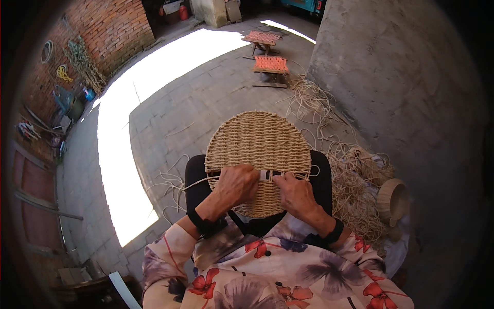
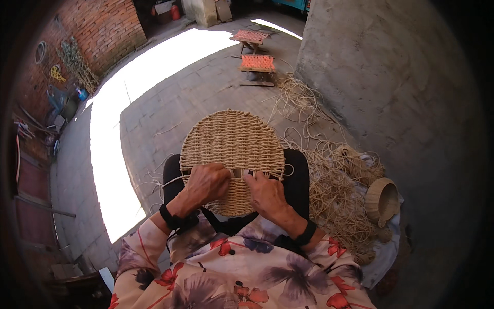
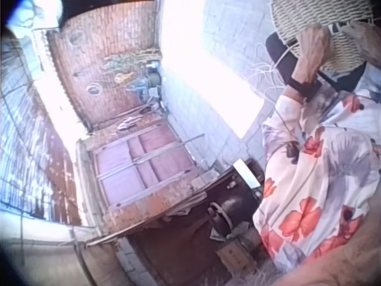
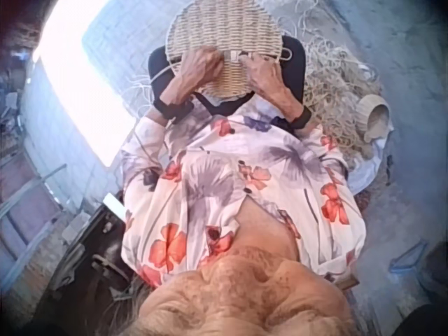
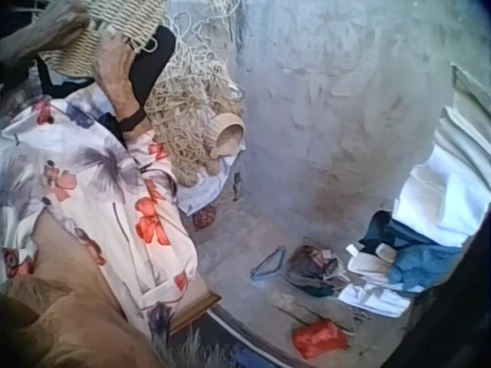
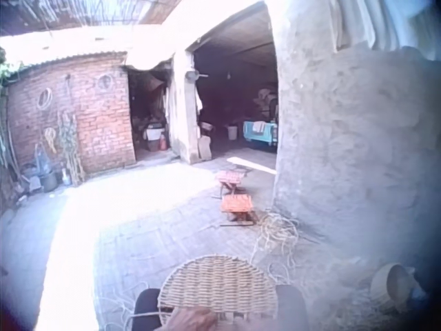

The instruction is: The recorder is weaving a round basket using light-colored plant fibers.

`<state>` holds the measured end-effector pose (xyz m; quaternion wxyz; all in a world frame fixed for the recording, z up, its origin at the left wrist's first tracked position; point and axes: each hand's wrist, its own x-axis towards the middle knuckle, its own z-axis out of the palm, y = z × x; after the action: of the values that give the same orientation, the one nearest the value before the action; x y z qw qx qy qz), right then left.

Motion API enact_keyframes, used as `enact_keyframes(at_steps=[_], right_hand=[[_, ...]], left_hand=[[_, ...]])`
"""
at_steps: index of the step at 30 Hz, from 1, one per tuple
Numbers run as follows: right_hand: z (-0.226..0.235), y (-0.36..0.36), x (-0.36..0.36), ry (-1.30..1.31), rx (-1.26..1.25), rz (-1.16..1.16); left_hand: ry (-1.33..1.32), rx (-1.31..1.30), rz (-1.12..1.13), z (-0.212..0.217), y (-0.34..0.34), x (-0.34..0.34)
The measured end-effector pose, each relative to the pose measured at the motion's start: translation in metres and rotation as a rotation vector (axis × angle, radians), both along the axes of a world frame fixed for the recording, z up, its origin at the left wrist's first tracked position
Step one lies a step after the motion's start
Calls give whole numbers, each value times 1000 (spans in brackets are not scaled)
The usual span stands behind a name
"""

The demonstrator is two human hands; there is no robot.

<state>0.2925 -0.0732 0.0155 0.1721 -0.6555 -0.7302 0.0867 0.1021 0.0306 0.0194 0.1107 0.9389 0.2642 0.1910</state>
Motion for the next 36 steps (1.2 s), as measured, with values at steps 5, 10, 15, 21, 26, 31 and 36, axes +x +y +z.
enact_keyframes(at_steps=[5,10,15,21,26,31,36], right_hand=[[4,-5,38,417,289,-54],[7,-10,33,180,232,53],[10,-1,15,225,275,21],[8,44,-30,398,177,230],[6,59,-61,71,60,227],[3,55,-70,169,106,289],[6,56,-77,175,155,336]], left_hand=[[-29,6,-10,-2,7,-5],[3,-37,-22,2,10,-14],[-263,-181,297,17,10,-68],[-209,-311,528,10,-8,-108],[-228,-352,488,4,-10,-111],[-323,-315,478,-6,-7,-121],[-406,-312,437,-6,5,-125]])
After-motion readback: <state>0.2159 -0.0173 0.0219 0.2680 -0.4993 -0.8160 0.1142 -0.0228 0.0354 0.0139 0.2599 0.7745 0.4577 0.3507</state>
